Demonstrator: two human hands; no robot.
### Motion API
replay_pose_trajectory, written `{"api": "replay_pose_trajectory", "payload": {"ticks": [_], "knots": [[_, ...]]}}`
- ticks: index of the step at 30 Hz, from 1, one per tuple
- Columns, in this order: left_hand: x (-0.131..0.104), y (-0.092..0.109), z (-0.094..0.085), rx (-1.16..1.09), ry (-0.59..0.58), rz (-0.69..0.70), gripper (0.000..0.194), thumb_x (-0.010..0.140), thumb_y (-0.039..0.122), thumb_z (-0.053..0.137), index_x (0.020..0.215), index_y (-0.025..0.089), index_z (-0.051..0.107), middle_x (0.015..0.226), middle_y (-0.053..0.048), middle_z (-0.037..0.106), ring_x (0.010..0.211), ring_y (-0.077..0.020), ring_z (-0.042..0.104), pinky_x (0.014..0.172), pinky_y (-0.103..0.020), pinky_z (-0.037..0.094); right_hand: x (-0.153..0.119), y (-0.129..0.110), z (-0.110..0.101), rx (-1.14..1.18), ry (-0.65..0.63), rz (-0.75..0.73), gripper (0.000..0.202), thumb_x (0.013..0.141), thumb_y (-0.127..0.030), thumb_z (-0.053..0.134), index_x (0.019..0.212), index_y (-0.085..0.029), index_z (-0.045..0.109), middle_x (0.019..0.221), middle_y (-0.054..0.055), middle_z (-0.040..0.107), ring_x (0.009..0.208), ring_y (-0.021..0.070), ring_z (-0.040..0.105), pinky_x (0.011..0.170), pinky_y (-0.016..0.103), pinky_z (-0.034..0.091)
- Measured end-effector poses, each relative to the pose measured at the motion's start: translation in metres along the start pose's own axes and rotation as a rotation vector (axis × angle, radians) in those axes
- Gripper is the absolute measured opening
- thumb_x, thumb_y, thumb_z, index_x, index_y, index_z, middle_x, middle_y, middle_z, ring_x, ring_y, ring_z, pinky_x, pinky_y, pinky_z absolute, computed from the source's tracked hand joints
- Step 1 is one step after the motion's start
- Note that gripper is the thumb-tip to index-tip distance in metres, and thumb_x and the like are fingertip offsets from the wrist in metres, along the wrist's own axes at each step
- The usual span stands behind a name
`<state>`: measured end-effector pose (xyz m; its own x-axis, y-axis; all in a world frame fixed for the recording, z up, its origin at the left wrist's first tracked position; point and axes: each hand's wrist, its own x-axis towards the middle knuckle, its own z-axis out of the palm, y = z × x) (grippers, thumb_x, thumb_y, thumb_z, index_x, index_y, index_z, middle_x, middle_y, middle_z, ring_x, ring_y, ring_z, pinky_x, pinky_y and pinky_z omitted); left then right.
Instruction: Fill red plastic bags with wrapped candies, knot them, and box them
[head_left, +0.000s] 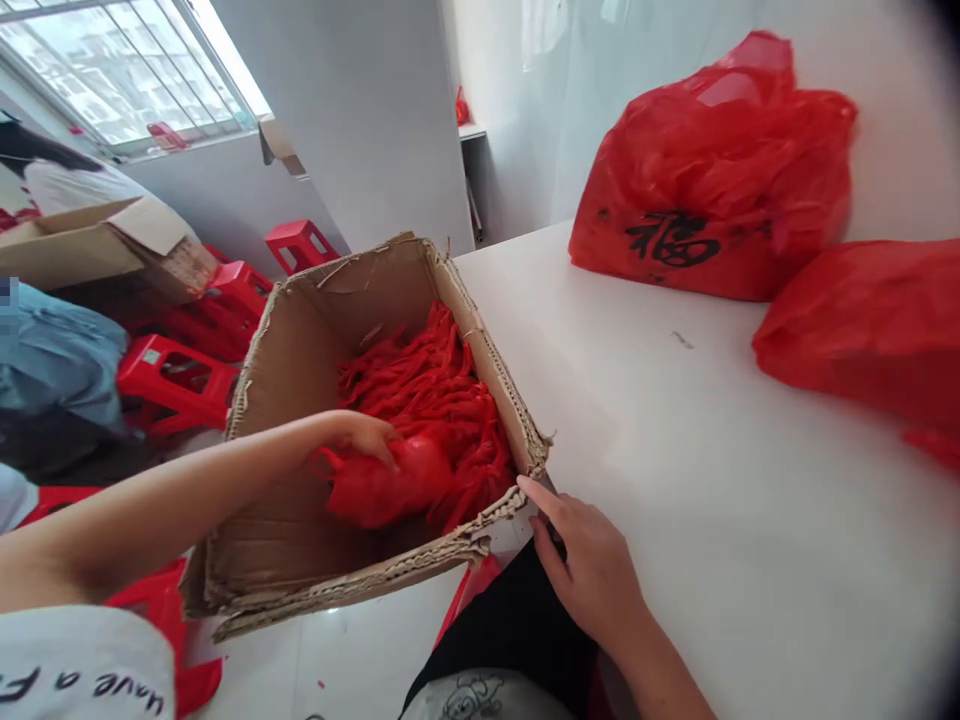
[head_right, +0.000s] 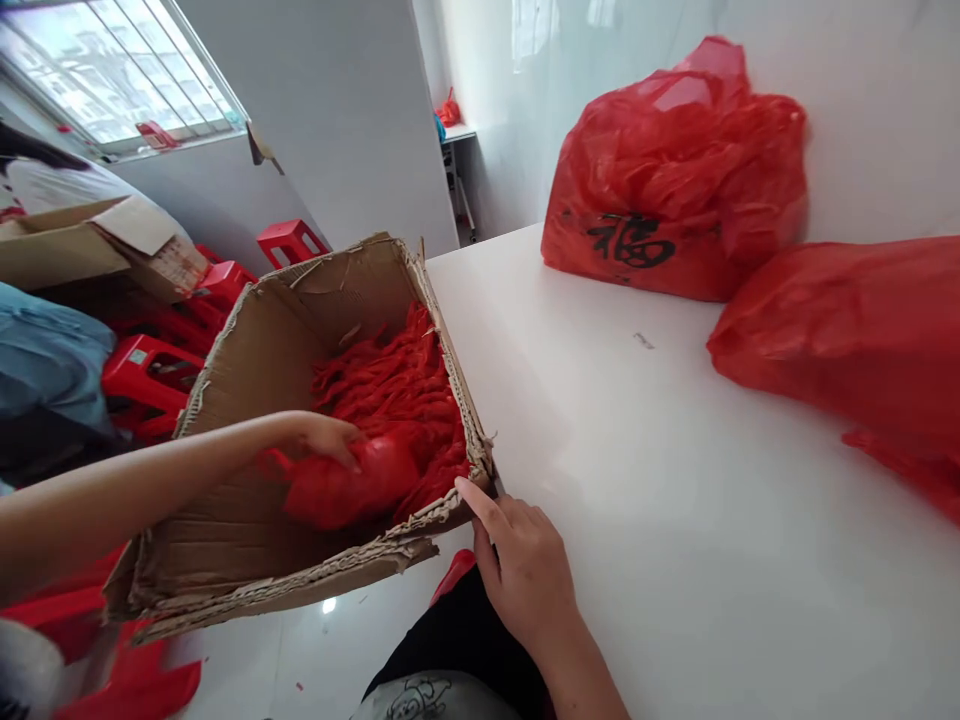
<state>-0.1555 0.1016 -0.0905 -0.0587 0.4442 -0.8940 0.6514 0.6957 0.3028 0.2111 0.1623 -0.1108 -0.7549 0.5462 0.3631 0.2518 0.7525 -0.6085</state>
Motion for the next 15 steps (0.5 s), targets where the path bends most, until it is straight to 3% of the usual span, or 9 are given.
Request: {"api": "replay_pose_trajectory", "payload": {"ticks": [3,6,11,15], "knots": [[0.032,-0.020,0.036,0.064,-0.148,-0.123,0.025,0.083,0.029,0.069,0.102,0.013,0.066,0.101,-0.006,0.069,0.088,-0.0202,0.067,0.077,-0.038,0.056,0.001,0.001,0.000,0.016,-0.002,-0.006,0.053,0.094,-0.013,0.045,0.143,-0.031,0.039,0.081,0.001,0.060,0.069,0.0166,0.054,0.064,0.030,0.044],[0.050,-0.037,0.055,0.118,-0.203,-0.213,0.030,0.091,0.031,0.059,0.116,0.015,0.060,0.113,-0.008,0.064,0.094,-0.0199,0.064,0.079,-0.040,0.056,0.001,0.002,0.000,0.023,-0.003,-0.014,0.052,0.093,-0.012,0.046,0.142,-0.030,0.040,0.081,0.001,0.061,0.066,0.0158,0.053,0.062,0.029,0.044],[0.065,-0.060,0.048,0.197,-0.132,-0.247,0.035,0.091,0.032,0.059,0.122,0.016,0.056,0.120,-0.010,0.060,0.098,-0.0217,0.063,0.081,-0.042,0.055,0.001,0.003,-0.001,0.002,0.009,-0.035,0.050,0.093,-0.013,0.047,0.140,-0.029,0.043,0.089,0.004,0.064,0.068,0.0159,0.056,0.064,0.029,0.046],[0.078,-0.061,0.049,0.256,0.001,-0.125,0.035,0.091,0.033,0.059,0.121,0.016,0.057,0.121,-0.010,0.060,0.101,-0.0225,0.062,0.084,-0.043,0.054,0.001,0.004,0.000,0.010,0.011,-0.033,0.050,0.093,-0.013,0.048,0.140,-0.028,0.044,0.092,0.005,0.065,0.069,0.0164,0.058,0.063,0.030,0.046]]}}
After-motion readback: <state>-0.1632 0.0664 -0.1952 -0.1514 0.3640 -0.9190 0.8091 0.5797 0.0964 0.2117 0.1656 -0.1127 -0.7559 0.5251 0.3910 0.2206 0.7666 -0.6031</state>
